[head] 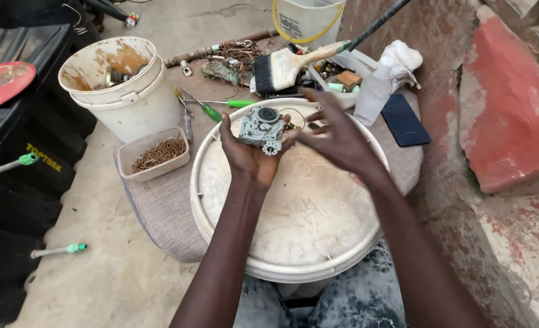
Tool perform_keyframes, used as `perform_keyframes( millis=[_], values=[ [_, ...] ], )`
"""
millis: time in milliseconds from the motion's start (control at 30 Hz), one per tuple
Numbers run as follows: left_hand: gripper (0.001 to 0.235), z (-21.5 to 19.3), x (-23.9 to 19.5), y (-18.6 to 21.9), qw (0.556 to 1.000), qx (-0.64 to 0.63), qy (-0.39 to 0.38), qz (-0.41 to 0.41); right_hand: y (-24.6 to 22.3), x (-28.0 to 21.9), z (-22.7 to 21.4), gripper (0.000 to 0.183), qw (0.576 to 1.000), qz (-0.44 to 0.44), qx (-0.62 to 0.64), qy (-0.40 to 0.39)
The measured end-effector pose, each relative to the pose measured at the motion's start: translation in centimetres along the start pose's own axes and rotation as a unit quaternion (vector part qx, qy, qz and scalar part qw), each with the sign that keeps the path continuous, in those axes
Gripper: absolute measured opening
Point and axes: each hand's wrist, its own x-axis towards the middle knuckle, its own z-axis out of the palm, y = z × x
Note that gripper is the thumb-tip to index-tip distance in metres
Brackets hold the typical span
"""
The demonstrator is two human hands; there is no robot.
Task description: Cleaning and repairing a camera module using brushes, cleaning fluid, and a screwdriver on a makeshift workbench.
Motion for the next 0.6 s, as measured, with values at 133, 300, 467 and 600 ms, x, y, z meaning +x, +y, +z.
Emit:
perform_keyframes(
  millis=[133,300,467,600],
  values=[
    [0.095,1.1,-0.9,2.0,0.998,-0.011,0.049,0.038,2.1,-2.9,-4.7,0.050,0.992,0.000,-0.119,0.049],
    [0.124,4.5,-3.1,3.9,0.993,-0.019,0.062,0.100,5.0,-6.2,-4.4,0.028,0.965,0.091,-0.245,0.027],
    [0.128,4.6,-3.0,3.0,0.994,-0.042,0.049,0.093,5.7,-6.2,-1.5,0.020,0.904,0.149,-0.397,-0.049],
    [0.119,2.8,-1.7,2.5,0.994,-0.066,0.024,0.080,3.3,-6.9,-1.6,0.017,0.910,0.182,-0.371,0.018]
  ],
)
